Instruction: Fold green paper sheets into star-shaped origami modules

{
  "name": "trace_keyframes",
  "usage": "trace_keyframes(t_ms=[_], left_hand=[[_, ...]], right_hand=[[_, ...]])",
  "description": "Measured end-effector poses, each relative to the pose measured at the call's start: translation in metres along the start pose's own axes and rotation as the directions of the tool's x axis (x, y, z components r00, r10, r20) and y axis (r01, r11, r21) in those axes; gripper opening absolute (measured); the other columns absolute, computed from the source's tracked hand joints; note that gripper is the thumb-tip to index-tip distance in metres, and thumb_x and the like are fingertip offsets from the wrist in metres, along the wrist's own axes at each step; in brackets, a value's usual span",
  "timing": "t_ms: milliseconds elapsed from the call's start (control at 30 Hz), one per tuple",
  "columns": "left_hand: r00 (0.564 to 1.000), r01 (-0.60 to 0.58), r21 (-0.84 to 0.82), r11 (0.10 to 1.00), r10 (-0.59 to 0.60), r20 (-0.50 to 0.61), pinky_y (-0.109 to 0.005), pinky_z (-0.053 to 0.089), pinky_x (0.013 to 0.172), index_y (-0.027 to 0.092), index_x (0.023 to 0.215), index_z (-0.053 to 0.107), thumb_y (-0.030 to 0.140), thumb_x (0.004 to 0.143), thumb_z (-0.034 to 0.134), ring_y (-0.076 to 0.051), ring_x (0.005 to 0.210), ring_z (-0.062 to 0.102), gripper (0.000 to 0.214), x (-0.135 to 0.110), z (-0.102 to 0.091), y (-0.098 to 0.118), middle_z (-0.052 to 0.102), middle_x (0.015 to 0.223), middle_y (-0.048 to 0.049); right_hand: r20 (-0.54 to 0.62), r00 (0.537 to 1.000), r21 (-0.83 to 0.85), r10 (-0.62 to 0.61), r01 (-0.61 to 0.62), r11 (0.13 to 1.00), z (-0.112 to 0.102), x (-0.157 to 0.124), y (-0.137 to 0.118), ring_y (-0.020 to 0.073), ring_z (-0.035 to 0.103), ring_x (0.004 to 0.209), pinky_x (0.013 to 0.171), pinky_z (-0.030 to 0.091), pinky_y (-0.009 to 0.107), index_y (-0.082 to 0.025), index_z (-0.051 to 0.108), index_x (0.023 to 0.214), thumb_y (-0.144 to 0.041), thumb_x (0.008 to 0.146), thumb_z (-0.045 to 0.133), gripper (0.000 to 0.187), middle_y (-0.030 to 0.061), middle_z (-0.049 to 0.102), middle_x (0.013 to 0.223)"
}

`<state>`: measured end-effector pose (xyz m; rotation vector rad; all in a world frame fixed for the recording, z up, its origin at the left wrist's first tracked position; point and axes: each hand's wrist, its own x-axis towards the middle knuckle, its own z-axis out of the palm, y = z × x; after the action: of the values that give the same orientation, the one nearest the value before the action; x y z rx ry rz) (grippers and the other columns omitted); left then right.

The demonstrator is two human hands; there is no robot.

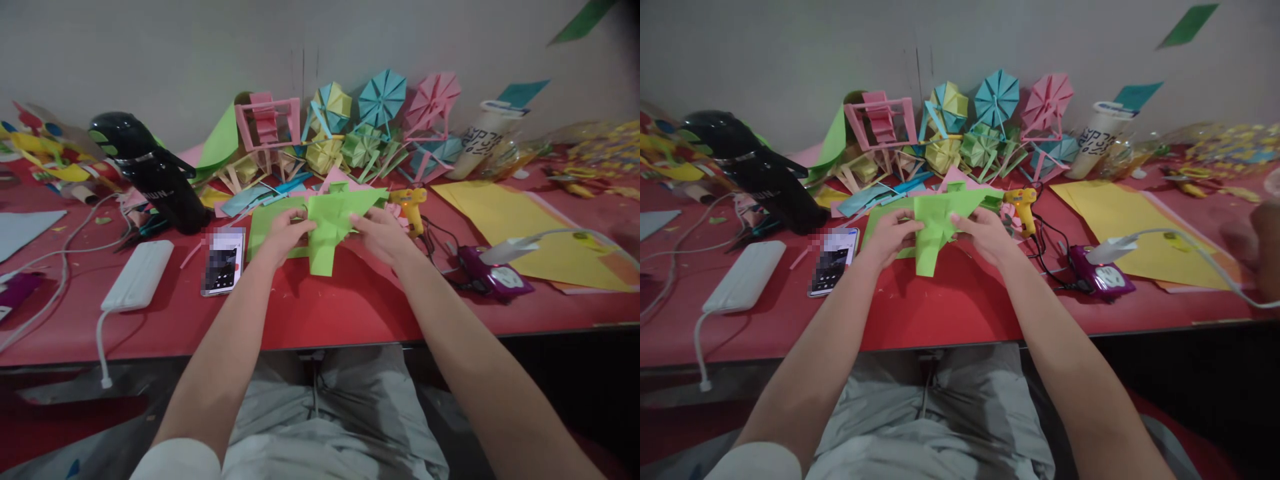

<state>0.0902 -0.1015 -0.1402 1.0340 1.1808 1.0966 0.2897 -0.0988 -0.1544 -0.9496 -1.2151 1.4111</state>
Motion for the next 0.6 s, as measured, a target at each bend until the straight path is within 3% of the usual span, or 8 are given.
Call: trace_keyframes(t_ms=[200,300,433,600], left_hand=[[0.990,-0.048,0.042,0.998,0.042,0.132,-0.025,0.050,0.064,0.018,0.080,0.060,0.016,0.069,0.074,-0.012,0.069,0.062,0.018,-0.001,0.003,-0.005,0.066,0.077,-0.0004],[0.986,-0.119,0.031,0.992,0.115,0.121,-0.025,0.049,0.067,0.017,0.085,0.066,0.023,0.068,0.080,-0.012,0.076,0.061,0.022,0.002,0.003,-0.007,0.067,0.086,-0.0018],[0.981,-0.183,-0.018,0.983,0.183,0.057,-0.026,0.049,0.069,0.017,0.083,0.067,0.033,0.066,0.083,-0.012,0.075,0.059,0.028,0.006,0.002,-0.011,0.065,0.083,-0.0004],[0.976,-0.218,-0.001,0.976,0.218,0.029,-0.025,0.050,0.067,0.017,0.082,0.068,0.031,0.069,0.082,-0.012,0.074,0.059,0.024,0.009,0.000,-0.014,0.065,0.081,-0.0007]], right_hand=[[-0.021,1.000,0.033,0.022,-0.021,0.999,0.004,0.001,0.012,0.0299,0.074,0.101,0.093,0.060,0.048,-0.021,0.076,0.088,-0.042,0.056,0.094,0.042,0.0075,0.080,0.098],[0.006,1.000,0.022,0.002,-0.002,1.000,0.004,0.001,0.012,0.0296,0.074,0.102,0.096,0.059,0.047,-0.021,0.077,0.089,-0.039,0.059,0.092,0.038,0.0067,0.080,0.099],[0.012,1.000,0.011,-0.013,0.013,1.000,0.004,0.001,0.013,0.0289,0.074,0.102,0.098,0.058,0.047,-0.021,0.079,0.089,-0.039,0.058,0.093,0.039,0.0064,0.080,0.102],[0.015,1.000,0.005,0.012,-0.012,1.000,0.005,-0.001,0.014,0.0291,0.075,0.100,0.093,0.061,0.046,-0.022,0.079,0.092,-0.039,0.059,0.093,0.039,0.0069,0.080,0.106]])
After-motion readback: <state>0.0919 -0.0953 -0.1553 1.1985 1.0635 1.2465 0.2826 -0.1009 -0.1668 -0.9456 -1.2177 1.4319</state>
